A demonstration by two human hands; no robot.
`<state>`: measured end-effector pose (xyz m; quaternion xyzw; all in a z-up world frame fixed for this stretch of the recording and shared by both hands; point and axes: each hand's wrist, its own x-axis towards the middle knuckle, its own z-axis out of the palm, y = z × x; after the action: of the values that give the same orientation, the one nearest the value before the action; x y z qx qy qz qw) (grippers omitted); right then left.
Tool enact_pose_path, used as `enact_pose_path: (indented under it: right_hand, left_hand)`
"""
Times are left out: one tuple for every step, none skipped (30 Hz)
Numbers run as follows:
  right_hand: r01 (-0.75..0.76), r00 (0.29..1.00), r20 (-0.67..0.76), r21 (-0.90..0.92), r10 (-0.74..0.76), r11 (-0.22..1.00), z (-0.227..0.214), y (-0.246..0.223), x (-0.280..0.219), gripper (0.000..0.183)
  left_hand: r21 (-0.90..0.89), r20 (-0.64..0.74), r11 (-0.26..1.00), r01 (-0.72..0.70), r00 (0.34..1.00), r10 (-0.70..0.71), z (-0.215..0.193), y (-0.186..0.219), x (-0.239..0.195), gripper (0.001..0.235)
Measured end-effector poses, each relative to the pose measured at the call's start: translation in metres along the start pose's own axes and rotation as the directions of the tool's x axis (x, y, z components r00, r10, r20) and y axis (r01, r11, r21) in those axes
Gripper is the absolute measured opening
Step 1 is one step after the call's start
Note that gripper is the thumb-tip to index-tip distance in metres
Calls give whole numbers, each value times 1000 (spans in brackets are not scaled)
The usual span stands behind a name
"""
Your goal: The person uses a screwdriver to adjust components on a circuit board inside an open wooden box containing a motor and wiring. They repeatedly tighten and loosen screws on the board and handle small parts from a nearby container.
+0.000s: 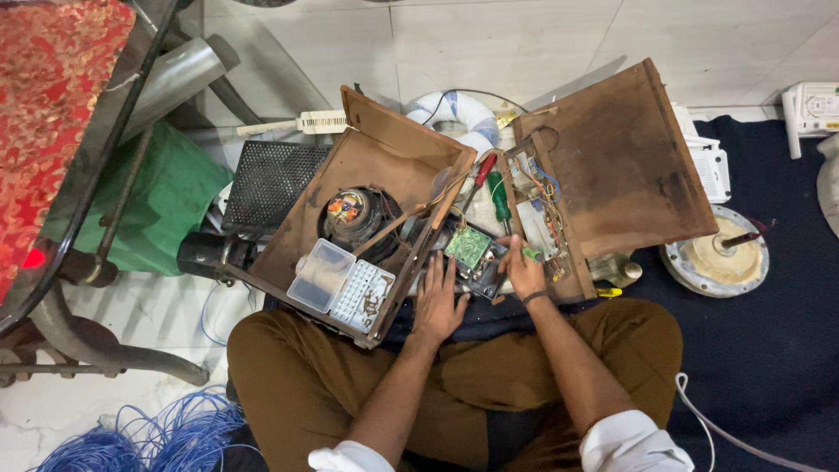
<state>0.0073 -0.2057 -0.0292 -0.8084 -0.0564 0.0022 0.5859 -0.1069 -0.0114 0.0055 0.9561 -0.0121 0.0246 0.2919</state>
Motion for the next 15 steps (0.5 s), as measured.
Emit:
enact_pose_path:
  right_hand:
    - [1,1000,5,15,-1,1000,1,0,-1,54]
    - [0,1000,7,29,0,1000,1,1,-4,53]
    - [-1,1000,8,44,0,999,1,2,-6,52]
    - [-20,1000,1,51,20,999,1,2,-6,52]
    - [-40,999,-6,58,40,998,1,2,-5,52]
    - [-61,998,-14,65,62,996,1,2,-7,52]
    - [-59,998,-16,66,61,996,1,2,-9,51]
    - [-53,998,-17,68,54,996,1,0,-9,50]
    - [-46,999,-17,69,47,997,0,-2,-10,50]
    - [-44,999,-22,61,45,997,1,-6,-11,49]
    - [-42,999,-27,52,43,998,2,-10,-12,48]
    - [-42,999,-31,44,44,998,3,-13,-15,48]
    - [-16,1000,-26,20,16,1000,3,-17,-19,47]
    - [10,1000,-23,-4,-10,1000,1,-21,-23,47]
    - [36,999,-20,-29,-37,999,1,-25,-26,47]
  left_hand:
    - [0,-9,1000,-9,1000,9,-1,-1,-1,95]
    - [0,-17,1000,-21,1000,21,-1,-2,-2,95]
    - [0,-24,999,-32,999,32,-1,-3,-3,96]
    - [-23,-16,1000,-20,1000,20,-2,-4,-2,96]
    - [-46,-7,999,-8,1000,8,-2,-5,0,96]
    - [-69,5,998,5,1000,-5,-1,-6,0,97]
    - [-80,-7,997,2,1000,-3,1,-7,-1,95]
    - [-91,-24,996,-1,1000,-2,2,-8,1,94]
    - [-102,-41,995,-4,999,-1,3,-9,2,93]
    - [-104,-51,995,-2,999,-3,3,-10,4,91]
    - [-107,-62,994,-1,998,-6,5,-11,6,89]
    - [-109,-70,994,3,997,-11,6,-12,6,87]
    - [-136,-77,991,8,997,-18,7,-13,6,86]
    - [-163,-82,987,10,996,-24,8,-15,6,84]
    - [-190,-86,982,13,996,-30,9,-16,7,83]
